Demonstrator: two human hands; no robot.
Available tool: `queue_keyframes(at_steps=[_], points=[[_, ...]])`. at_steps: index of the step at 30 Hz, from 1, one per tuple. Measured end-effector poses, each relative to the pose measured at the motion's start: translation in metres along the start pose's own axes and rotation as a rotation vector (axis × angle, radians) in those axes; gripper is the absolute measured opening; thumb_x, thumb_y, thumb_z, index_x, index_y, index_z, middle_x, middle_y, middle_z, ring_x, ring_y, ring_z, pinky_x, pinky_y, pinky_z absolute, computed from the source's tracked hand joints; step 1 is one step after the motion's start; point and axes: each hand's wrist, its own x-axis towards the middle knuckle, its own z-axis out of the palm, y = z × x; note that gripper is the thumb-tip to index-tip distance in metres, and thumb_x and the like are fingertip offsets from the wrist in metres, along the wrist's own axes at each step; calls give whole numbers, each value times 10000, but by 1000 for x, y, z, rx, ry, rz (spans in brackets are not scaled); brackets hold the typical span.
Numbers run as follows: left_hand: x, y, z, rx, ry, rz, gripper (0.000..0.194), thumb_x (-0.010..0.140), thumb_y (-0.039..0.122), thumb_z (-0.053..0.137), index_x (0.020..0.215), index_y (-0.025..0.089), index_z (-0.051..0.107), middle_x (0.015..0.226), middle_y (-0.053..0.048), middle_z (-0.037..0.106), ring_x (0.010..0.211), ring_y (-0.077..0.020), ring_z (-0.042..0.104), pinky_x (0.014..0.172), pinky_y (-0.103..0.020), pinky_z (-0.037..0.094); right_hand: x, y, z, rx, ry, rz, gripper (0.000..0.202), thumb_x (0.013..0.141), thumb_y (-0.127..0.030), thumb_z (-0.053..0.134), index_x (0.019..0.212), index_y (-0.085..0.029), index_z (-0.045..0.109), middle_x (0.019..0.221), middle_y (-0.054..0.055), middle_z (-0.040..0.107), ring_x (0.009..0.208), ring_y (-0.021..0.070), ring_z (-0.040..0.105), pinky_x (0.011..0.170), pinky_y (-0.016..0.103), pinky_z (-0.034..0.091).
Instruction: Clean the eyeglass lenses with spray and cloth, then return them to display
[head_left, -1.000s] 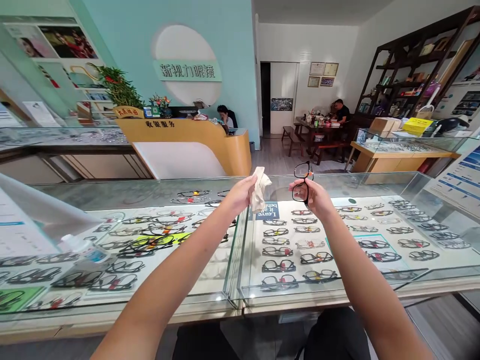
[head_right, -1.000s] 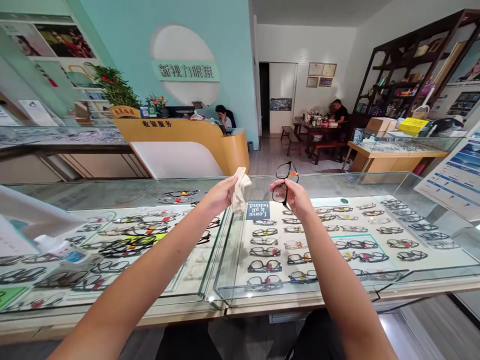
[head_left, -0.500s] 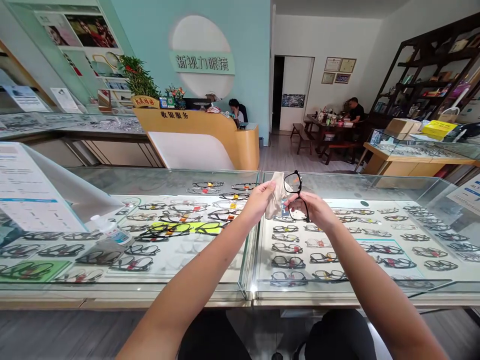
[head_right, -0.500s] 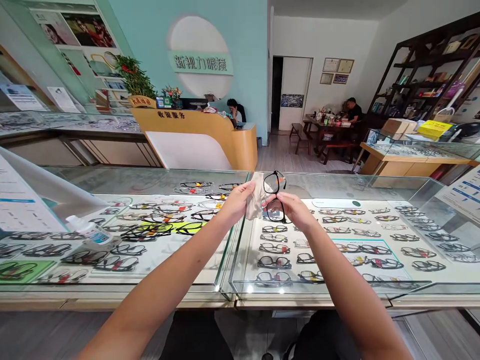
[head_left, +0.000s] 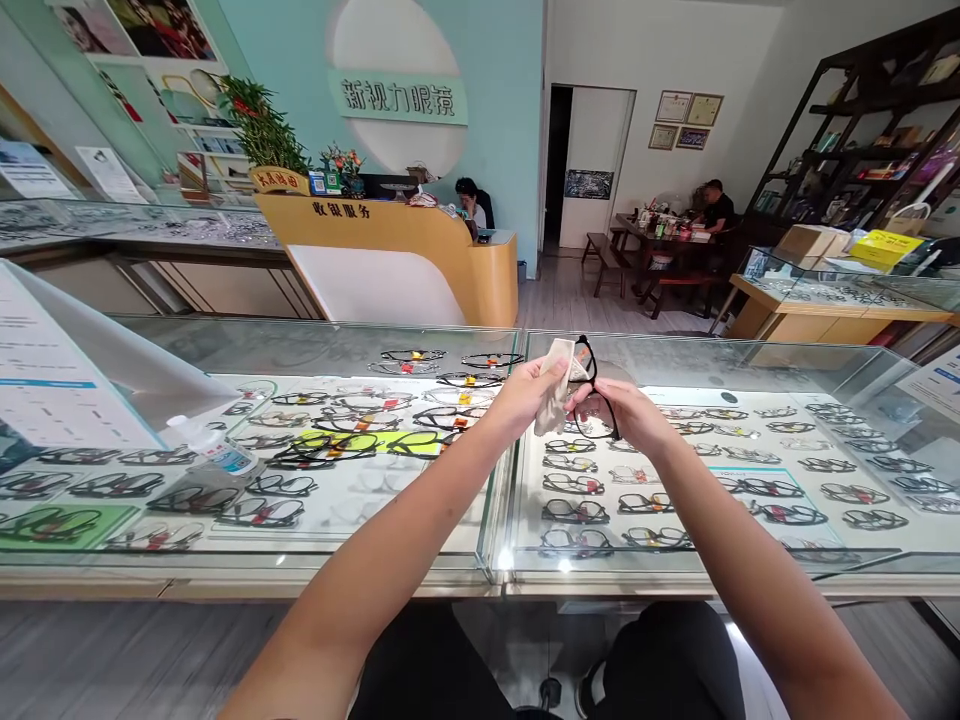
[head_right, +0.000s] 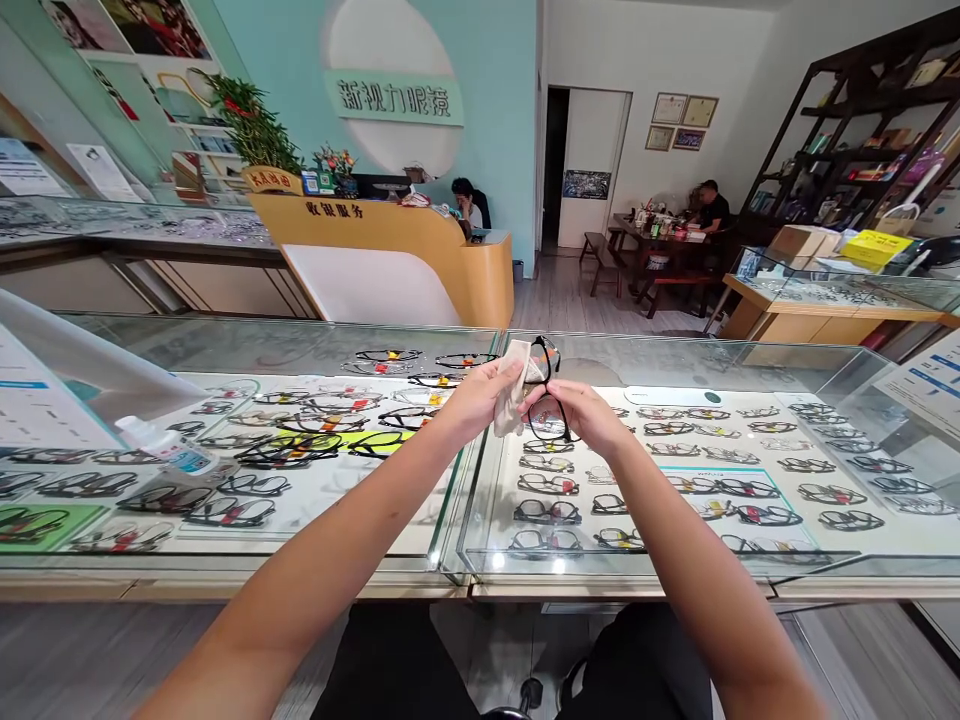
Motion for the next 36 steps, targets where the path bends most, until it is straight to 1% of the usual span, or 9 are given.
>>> queue_keyframes(at_steps=[2,5,9,12,17,22,27,31,36], points=[[-1,1,3,-15,-9,-1,808,770,710,893,1264,104,688,611,-1,649,510,-163,620,535,-286,536,0,1,-1,-2,-8,1,376,1007,-529,701,986,-183,846,1040,120,831,929,252,775,897,365,604],[-2,2,4,-10,-49,-7,742,831,755,814,1180,114,678,637,-24,661,515,-165,623,537,-291,542,0,1,-2,-14,-27,6,388,1019,-530,691,976,-178,850,1026,120,827,933,248,770,912,366,600],[-3,2,4,25,-94,-21,634,875,709,799,1132,154,632,620,-11,644,502,-160,604,522,-281,538,0,1,-1,-43,-69,17,405,1034,-525,674,1016,-166,861,1031,121,817,932,245,758,916,369,593],[-4,4,5,58,-113,-35,562,878,670,818,988,162,604,599,-9,622,521,-156,611,543,-273,545,0,0,0,-37,-73,27,414,1023,-539,689,1003,-160,854,1021,128,817,918,240,749,921,371,587],[-6,10,6,62,-141,-69,564,826,627,888,807,149,589,604,-33,638,538,-145,619,594,-285,567,0,-1,-1,-51,-79,21,394,1028,-515,690,1011,-158,856,1001,120,812,891,221,734,906,347,580],[-4,10,2,7,-78,-63,534,725,504,993,919,128,667,598,-27,659,517,-171,634,569,-313,575,0,0,-2,-30,-67,28,374,1033,-496,681,997,-169,858,982,111,810,899,231,743,914,361,593],[-5,12,5,-4,-69,-36,580,657,413,1042,981,131,652,628,-7,674,514,-156,638,544,-278,554,0,1,-2,-13,-70,32,388,1042,-486,663,1003,-151,857,1033,135,810,914,250,750,863,377,603],[-6,10,12,84,-19,70,586,696,474,1018,995,154,629,632,28,667,471,-114,593,521,-252,543,1,2,0,-8,-73,29,372,1046,-485,662,1003,-166,849,991,119,806,855,227,733,828,354,577],[-6,3,17,145,-27,138,519,826,578,904,969,191,589,509,56,604,360,-111,510,419,-231,475,0,2,8,-73,-85,20,392,1021,-532,699,1007,-170,848,975,107,798,882,220,715,872,345,547]])
